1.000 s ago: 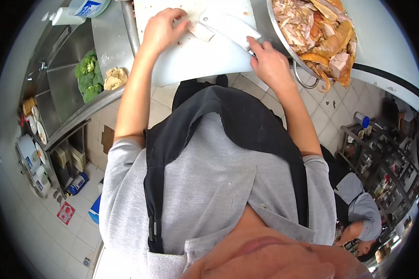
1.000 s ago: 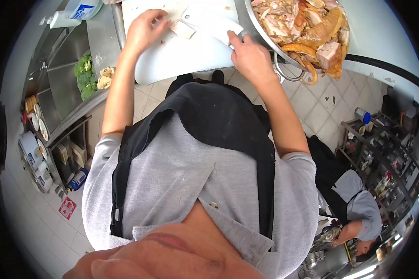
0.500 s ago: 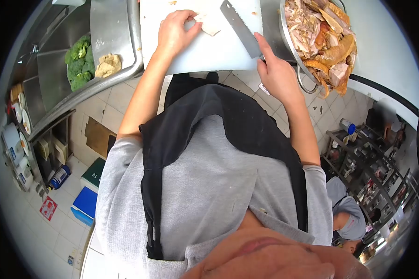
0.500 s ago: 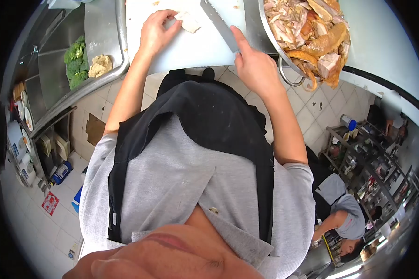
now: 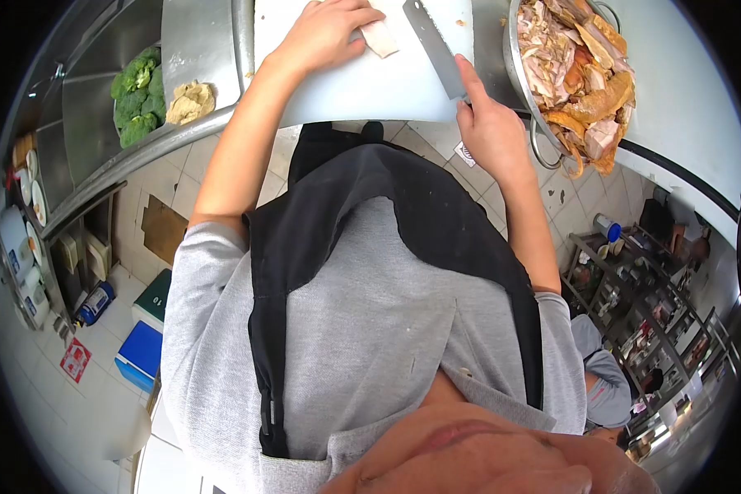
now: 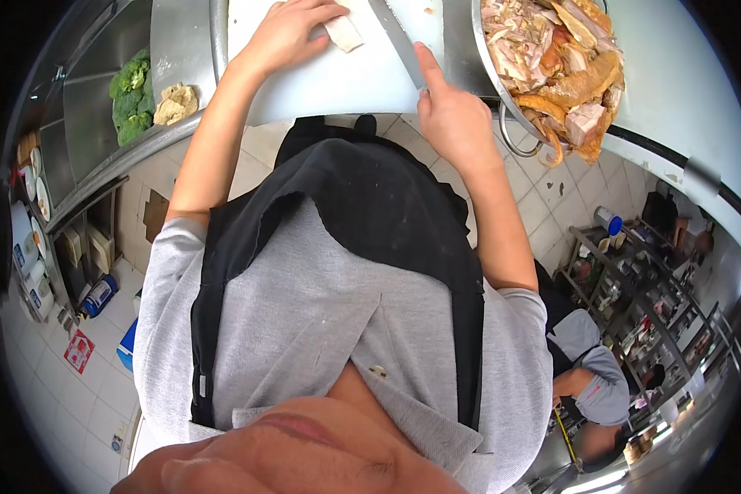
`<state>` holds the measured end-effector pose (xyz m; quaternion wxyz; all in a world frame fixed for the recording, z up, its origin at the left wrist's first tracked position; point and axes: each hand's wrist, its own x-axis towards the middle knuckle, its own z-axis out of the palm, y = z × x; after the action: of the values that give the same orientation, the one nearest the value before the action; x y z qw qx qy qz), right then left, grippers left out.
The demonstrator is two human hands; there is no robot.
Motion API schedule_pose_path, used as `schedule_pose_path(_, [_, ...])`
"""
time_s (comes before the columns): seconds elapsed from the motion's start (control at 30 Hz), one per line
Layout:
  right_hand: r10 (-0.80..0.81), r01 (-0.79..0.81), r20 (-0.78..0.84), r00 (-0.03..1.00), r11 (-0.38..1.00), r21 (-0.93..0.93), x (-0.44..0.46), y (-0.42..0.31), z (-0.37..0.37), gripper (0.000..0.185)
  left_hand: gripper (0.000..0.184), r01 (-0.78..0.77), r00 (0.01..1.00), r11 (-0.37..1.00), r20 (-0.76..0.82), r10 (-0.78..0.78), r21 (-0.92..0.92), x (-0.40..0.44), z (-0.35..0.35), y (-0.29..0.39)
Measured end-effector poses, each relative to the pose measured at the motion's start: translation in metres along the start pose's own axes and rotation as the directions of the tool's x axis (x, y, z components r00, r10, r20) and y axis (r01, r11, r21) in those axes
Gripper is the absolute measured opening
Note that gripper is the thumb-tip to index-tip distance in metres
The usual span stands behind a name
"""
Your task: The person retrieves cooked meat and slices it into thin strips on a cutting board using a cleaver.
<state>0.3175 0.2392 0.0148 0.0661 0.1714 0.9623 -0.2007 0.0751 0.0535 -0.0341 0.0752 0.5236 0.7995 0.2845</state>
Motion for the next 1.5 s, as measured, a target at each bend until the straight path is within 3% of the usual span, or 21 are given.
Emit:
schedule_pose_path(0.13, [-0.029,0.03,-0.004,1.0,0.999,0.025,0.0,0.005,0.003,0.072,0.031,0.0,0.999,0.987,0.043,-0.007,0.159,0.009,0.0,0.007])
schedule_pose_path(0.2, [-0.014,0.015,-0.005,1.0,0.999,0.045,0.003,0.008,0.006,0.072,0.024,0.123,0.989,0.969,0.053,-0.137,0.213,0.012,0.005,0.006])
schedule_pose_path(0.23, [-0.005,0.005,-0.003,1.0,0.998,0.056,0.004,0.009,0.007,0.072,0.024,0.111,0.99,0.97,0.065,-0.128,0.217,0.012,0.009,0.004])
schedule_pose_path(0.3, [0.012,-0.012,-0.005,1.0,0.997,0.073,0.006,0.01,0.008,0.072,0.027,0.226,0.963,0.956,-0.193,-0.19,0.186,0.013,0.014,0.005])
schedule_pose_path(0.33, [0.033,-0.033,-0.002,0.999,0.996,0.088,0.008,0.01,0.007,0.073,0.029,0.311,0.941,0.941,-0.182,-0.285,0.134,0.014,0.01,0.007])
schedule_pose_path(0.43, [0.043,-0.037,-0.036,0.998,0.989,0.144,0.017,0.021,0.012,0.072,0.028,0.369,0.916,0.929,-0.179,-0.359,0.024,0.018,0.004,0.006])
schedule_pose_path(0.5, [0.027,-0.012,-0.076,0.997,0.983,0.184,0.024,0.022,0.01,0.072,0.027,0.371,0.92,0.928,-0.152,-0.36,0.047,0.021,0.004,-0.002])
schedule_pose_path(0.57, [0.015,-0.006,-0.053,0.999,0.985,0.171,0.031,0.012,0.002,0.07,0.024,0.336,0.892,0.94,-0.301,-0.338,-0.059,0.019,0.009,-0.008])
schedule_pose_path(0.7, [-0.011,0.023,-0.096,0.995,0.991,0.131,0.044,0.008,0.009,0.069,0.023,0.34,0.915,0.933,-0.188,-0.358,-0.121,0.021,0.001,-0.016])
schedule_pose_path(0.8, [-0.012,0.003,0.061,0.998,0.991,0.135,0.034,0.002,-0.002,0.069,0.021,0.276,0.921,0.956,-0.255,-0.293,-0.102,0.016,0.003,-0.028])
schedule_pose_path(0.9, [-0.045,0.028,0.11,0.993,0.988,0.15,0.015,0.0,-0.01,0.068,0.02,0.31,0.906,0.931,-0.237,-0.351,-0.194,0.01,0.004,-0.03])
schedule_pose_path(0.97, [-0.054,0.036,0.114,0.992,0.987,0.158,0.011,0.0,-0.009,0.068,0.019,0.38,0.865,0.828,-0.159,-0.476,-0.411,0.01,0.012,-0.031])
schedule_pose_path(1.07, [-0.046,0.027,0.129,0.99,0.988,0.152,0.011,-0.004,-0.009,0.07,0.023,0.302,0.877,0.816,-0.193,-0.441,-0.492,0.008,0.023,-0.04])
schedule_pose_path(1.17, [-0.037,0.019,0.157,0.987,0.993,0.117,0.013,-0.009,-0.013,0.072,0.033,0.389,0.86,0.793,-0.124,-0.495,-0.469,0.008,0.029,-0.053])
schedule_pose_path(1.3, [-0.04,0.019,0.168,0.985,0.992,0.126,0.017,-0.013,-0.009,0.074,0.03,0.378,0.823,0.782,-0.207,-0.529,-0.495,0.009,0.035,-0.047])
schedule_pose_path(1.37, [-0.069,0.05,0.175,0.982,0.993,0.108,0.019,-0.016,-0.007,0.073,0.035,0.462,0.763,0.727,-0.19,-0.618,-0.509,0.014,0.036,-0.043])
schedule_pose_path(1.43, [-0.053,0.042,0.146,0.988,0.996,0.077,0.022,-0.013,-0.002,0.072,0.033,0.386,0.783,0.775,-0.267,-0.562,-0.501,0.014,0.039,-0.044])
schedule_pose_path(1.5, [-0.04,0.026,0.173,0.984,0.996,0.08,0.025,-0.016,-0.003,0.073,0.036,0.437,0.777,0.799,-0.275,-0.567,-0.412,0.014,0.036,-0.043])
